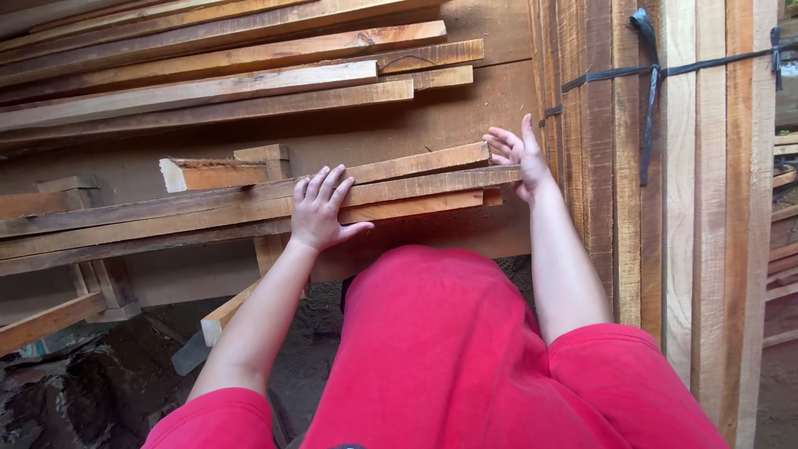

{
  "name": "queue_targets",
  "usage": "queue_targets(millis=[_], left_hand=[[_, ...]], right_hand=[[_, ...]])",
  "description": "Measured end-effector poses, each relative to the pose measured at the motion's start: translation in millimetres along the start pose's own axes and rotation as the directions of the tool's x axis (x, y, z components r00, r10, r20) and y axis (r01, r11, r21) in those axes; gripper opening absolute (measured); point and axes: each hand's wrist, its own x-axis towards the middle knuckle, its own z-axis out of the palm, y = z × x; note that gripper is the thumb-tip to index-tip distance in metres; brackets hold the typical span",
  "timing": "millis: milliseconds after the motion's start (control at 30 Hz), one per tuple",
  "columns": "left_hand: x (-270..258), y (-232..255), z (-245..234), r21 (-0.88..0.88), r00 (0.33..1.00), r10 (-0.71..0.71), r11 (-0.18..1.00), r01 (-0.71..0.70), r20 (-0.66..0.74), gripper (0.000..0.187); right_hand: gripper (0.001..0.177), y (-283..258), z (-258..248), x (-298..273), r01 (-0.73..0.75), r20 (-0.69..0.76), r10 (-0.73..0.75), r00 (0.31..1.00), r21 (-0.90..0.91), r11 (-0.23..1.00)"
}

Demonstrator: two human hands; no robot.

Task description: Organizing and stacking thin lumber strips on a wooden frame.

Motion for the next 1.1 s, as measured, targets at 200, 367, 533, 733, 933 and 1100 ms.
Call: queue_targets(millis=[200, 367, 533, 733, 933, 1100], left_hand=[[2, -4, 3, 0.004, 1.000, -0.001, 1.000, 0.000, 0.023, 0.099], [0, -1, 0, 0.012, 0.999, 0.002, 1.000, -0.002, 0.034, 0.098], [3, 1, -4, 0.009, 0.999, 0.002, 1.000, -0.002, 0.039, 0.095], [-3, 0, 7, -0.014, 0.999, -0.017, 1.000, 0.017, 0.040, 0.100], [-2, -1, 5, 0.005, 0.997, -0.037, 0.999, 0.037, 0.066, 0.099], [-2, 1, 4, 0.004, 0.997, -0.039, 0.999, 0.039, 0.066, 0.098]], right_hand=[[0.120, -7, 4, -4, -0.035, 0.042, 0.040, 0.998, -0.104, 0.994], [0.114, -15, 12, -17, 0.018, 0.000, -0.018, 1.000, -0.185, 0.983], [0.106, -8, 23, -9, 0.037, 0.008, -0.037, 0.999, -0.229, 0.973], [0.092, 1, 34, -11, 0.077, -0.010, -0.082, 0.997, -0.220, 0.972], [0.108, -11, 27, 3, 0.015, 0.064, -0.004, 0.998, -0.179, 0.984], [0.111, -10, 30, 16, -0.183, 0.153, 0.195, 0.969, -0.091, 0.979]])
